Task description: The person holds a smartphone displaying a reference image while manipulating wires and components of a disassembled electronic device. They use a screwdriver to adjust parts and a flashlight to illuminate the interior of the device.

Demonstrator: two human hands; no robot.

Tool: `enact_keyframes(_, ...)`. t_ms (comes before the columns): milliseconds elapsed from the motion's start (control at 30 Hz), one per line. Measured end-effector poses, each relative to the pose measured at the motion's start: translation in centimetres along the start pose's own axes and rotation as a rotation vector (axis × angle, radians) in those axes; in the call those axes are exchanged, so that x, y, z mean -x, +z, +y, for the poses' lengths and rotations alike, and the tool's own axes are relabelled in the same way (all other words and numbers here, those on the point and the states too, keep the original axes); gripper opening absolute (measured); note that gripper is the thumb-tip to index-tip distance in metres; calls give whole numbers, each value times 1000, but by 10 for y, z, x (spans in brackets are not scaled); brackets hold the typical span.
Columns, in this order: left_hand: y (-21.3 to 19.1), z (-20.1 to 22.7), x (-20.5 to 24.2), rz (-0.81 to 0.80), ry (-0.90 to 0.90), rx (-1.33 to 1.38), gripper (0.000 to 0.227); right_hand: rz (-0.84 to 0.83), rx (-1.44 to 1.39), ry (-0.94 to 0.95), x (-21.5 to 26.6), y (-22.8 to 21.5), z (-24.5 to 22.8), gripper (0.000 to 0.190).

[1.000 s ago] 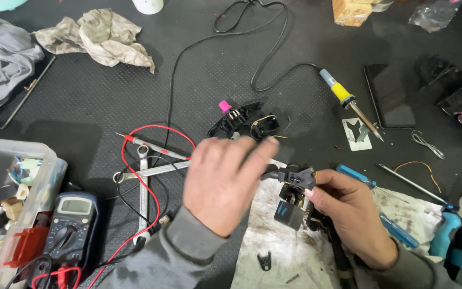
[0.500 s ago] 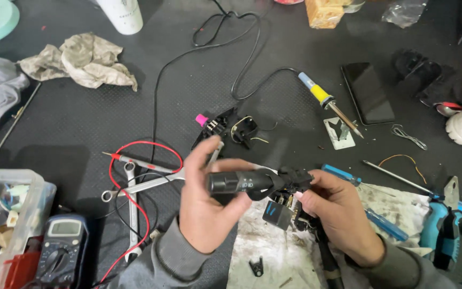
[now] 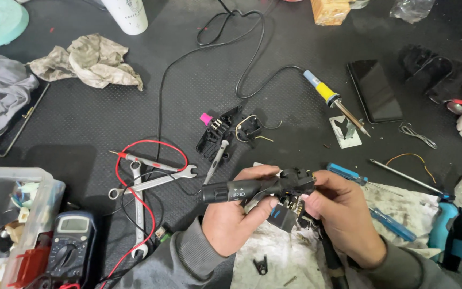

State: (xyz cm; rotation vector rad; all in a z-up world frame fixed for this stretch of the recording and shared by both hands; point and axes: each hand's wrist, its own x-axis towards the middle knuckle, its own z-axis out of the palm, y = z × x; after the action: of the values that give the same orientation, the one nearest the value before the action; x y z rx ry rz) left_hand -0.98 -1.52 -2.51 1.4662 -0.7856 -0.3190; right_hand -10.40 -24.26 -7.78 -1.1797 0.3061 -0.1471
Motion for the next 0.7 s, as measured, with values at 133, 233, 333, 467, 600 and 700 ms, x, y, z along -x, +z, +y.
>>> enact_keyframes(133, 0, -2, 0, 14, 19, -33, 38, -108, -32, 43, -7, -13, 2, 19)
enact_keyframes(233, 1, -4, 0, 30, 11, -51, 38, -89, -11, 54, -8, -11, 2, 17)
enact_keyframes(333, 1, -4, 0, 39, -4, -46, 38, -120, -23, 48, -8, -10, 1, 19)
enact_keyframes(467, 1, -5, 0, 22, 22, -41, 35, -99, 35, 78, -7, -9, -1, 21)
enact_keyframes(600, 1, -5, -3, 4, -81, 3, 36, -179, 42, 60, -7, 1, -16, 36)
enact_keyframes(700, 0, -12, -1, 9, -99, 41, 38, -309, 169, 11, -3, 6, -34, 35)
